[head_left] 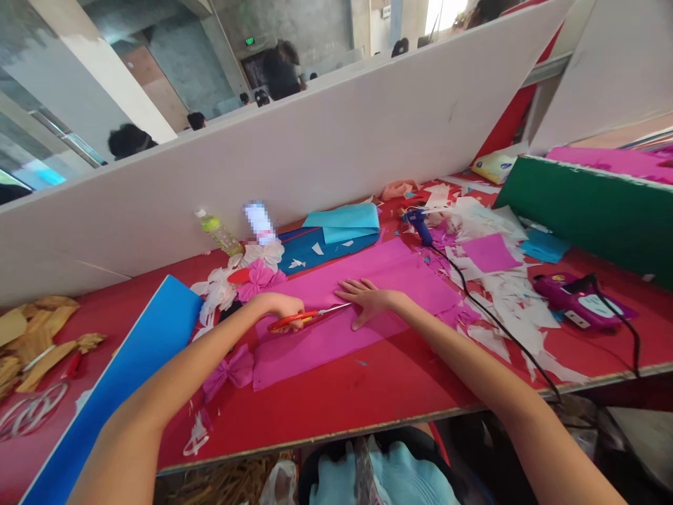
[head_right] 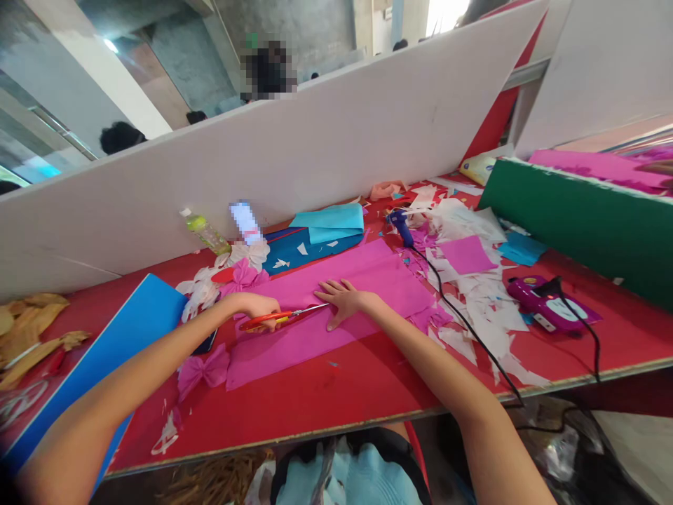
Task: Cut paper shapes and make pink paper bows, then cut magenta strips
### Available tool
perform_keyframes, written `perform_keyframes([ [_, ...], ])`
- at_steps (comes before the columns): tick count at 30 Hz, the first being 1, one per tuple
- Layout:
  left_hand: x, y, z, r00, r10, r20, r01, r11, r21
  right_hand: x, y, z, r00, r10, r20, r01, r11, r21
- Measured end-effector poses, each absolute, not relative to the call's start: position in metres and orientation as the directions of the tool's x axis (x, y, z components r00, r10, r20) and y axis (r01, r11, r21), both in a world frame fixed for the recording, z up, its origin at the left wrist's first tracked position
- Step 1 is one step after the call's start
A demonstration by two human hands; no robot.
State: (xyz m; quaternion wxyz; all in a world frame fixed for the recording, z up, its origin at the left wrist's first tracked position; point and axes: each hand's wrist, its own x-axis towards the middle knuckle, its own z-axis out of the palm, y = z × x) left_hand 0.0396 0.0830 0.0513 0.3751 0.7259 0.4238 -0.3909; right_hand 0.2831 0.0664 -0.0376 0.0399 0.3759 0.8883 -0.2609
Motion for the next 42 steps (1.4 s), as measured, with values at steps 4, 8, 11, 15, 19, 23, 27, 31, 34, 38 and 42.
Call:
perform_keyframes([
  [4, 0.043, 0.083, 0.053, 0.351, 0.324, -0.878, 0.894, -0.396, 0.212, 0.283, 0.067, -0.039, -0.710, 0.654, -0.261, 0.690, 0.574, -0.441],
  [8, 0.045, 0.081, 0.059, 0.392, 0.322, -0.862, 0.867, -0.442, 0.229, 0.283, 0.068, -0.040, -0.708, 0.657, -0.258, 0.693, 0.578, -0.430],
  [11, 0.046, 0.079, 0.063, 0.399, 0.342, -0.851, 0.867, -0.441, 0.230, 0.284, 0.067, -0.040, -0.713, 0.657, -0.245, 0.686, 0.579, -0.441],
  [15, 0.045, 0.078, 0.065, 0.398, 0.339, -0.853, 0.880, -0.403, 0.250, 0.284, 0.066, -0.039, -0.712, 0.658, -0.246, 0.688, 0.584, -0.430],
  [19, 0.045, 0.078, 0.066, 0.427, 0.281, -0.860, 0.870, -0.388, 0.305, 0.284, 0.066, -0.039, -0.715, 0.658, -0.235, 0.684, 0.588, -0.433],
  [23, 0.046, 0.078, 0.067, 0.423, 0.295, -0.857, 0.875, -0.379, 0.301, 0.289, 0.067, -0.040, -0.714, 0.670, -0.204, 0.676, 0.583, -0.452],
  [27, 0.046, 0.076, 0.067, 0.438, 0.313, -0.843, 0.869, -0.387, 0.308, 0.299, 0.070, -0.038, -0.705, 0.693, -0.152, 0.674, 0.588, -0.447],
  [31, 0.043, 0.077, 0.065, 0.382, 0.329, -0.864, 0.901, -0.342, 0.268, 0.309, 0.070, -0.035, -0.672, 0.717, -0.187, 0.716, 0.563, -0.412],
  [34, 0.035, 0.082, 0.060, 0.358, 0.343, -0.869, 0.914, -0.321, 0.250, 0.313, 0.071, -0.035, -0.657, 0.719, -0.227, 0.736, 0.545, -0.402],
  [38, 0.024, 0.086, 0.053, 0.382, 0.303, -0.873, 0.904, -0.321, 0.284, 0.311, 0.071, -0.038, -0.659, 0.722, -0.211, 0.726, 0.537, -0.428],
  [42, 0.020, 0.084, 0.052, 0.374, 0.336, -0.864, 0.906, -0.333, 0.262, 0.307, 0.071, -0.041, -0.657, 0.726, -0.201, 0.724, 0.534, -0.438],
])
